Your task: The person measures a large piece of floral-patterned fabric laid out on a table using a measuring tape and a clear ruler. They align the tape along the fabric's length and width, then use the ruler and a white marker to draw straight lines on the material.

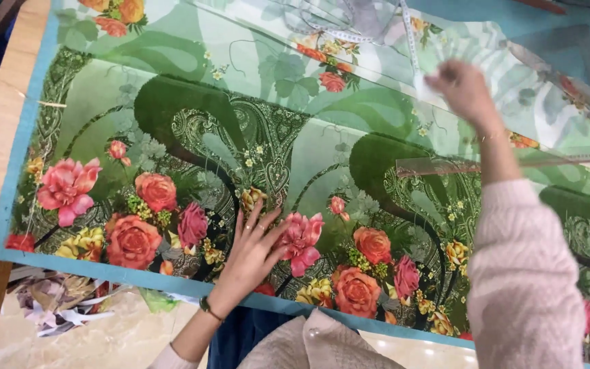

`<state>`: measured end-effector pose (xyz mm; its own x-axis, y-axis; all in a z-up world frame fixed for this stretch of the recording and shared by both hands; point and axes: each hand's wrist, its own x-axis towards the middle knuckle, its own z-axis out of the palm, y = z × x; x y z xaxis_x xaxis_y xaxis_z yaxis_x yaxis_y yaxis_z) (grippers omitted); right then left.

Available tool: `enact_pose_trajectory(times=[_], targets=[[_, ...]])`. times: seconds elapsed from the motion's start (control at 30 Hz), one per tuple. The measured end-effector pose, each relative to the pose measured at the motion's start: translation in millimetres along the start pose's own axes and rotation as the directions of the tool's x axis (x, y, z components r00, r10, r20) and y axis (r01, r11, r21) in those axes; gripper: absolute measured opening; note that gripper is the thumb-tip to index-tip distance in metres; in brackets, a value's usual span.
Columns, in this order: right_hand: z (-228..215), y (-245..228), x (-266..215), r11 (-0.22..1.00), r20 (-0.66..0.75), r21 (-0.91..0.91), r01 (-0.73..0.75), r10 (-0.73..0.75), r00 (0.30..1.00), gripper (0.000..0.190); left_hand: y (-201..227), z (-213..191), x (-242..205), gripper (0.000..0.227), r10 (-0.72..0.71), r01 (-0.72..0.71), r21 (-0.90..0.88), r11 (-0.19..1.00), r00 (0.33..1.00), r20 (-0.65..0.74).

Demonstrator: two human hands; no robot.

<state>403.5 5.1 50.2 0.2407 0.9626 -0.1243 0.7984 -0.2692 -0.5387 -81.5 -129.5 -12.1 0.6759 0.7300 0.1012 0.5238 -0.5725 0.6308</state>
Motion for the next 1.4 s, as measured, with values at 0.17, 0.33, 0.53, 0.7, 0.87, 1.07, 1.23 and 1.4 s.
enact_pose_trajectory(times=[0.17,0.33,0.53,0.7,0.87,1.07,1.23,1.4], targets=[[22,73,-67,0.920,0.029,0.298,-0.254,0.257,0.966,0.023,10,11,-11,0.049,0.029,-0.028,-0.063,0.998,0.999,0.018],[-4,135,-104,0.700,-0.076,0.615,-0.364,0.512,0.856,0.026,22,28,12,0.045,0.098,-0.093,-0.057,0.994,0.991,0.093],[-42,199,-64,-0.256,0.095,0.951,0.171,0.772,0.628,0.042,65,41,43,0.042,0.186,-0.172,-0.096,0.980,0.970,0.159],[-66,264,-21,-0.382,0.003,0.821,0.424,0.746,0.666,0.054,75,55,33,0.046,0.144,-0.122,-0.117,0.986,0.966,0.213],[-81,289,2,-0.441,0.080,0.693,0.570,0.833,0.547,0.058,64,65,23,0.048,0.094,-0.069,-0.146,0.987,0.980,0.175],[-83,327,27,-0.373,0.093,0.772,0.515,0.867,0.489,0.036,50,76,19,0.046,0.111,-0.102,-0.110,0.989,0.991,0.077],[-78,351,44,-0.310,0.059,0.817,0.486,0.883,0.465,0.033,59,71,25,0.040,0.029,-0.023,-0.119,0.993,0.998,0.047],[-68,387,68,-0.262,0.013,0.849,0.458,0.878,0.478,0.032,59,66,31,0.033,0.026,-0.020,-0.165,0.986,0.999,0.034]])
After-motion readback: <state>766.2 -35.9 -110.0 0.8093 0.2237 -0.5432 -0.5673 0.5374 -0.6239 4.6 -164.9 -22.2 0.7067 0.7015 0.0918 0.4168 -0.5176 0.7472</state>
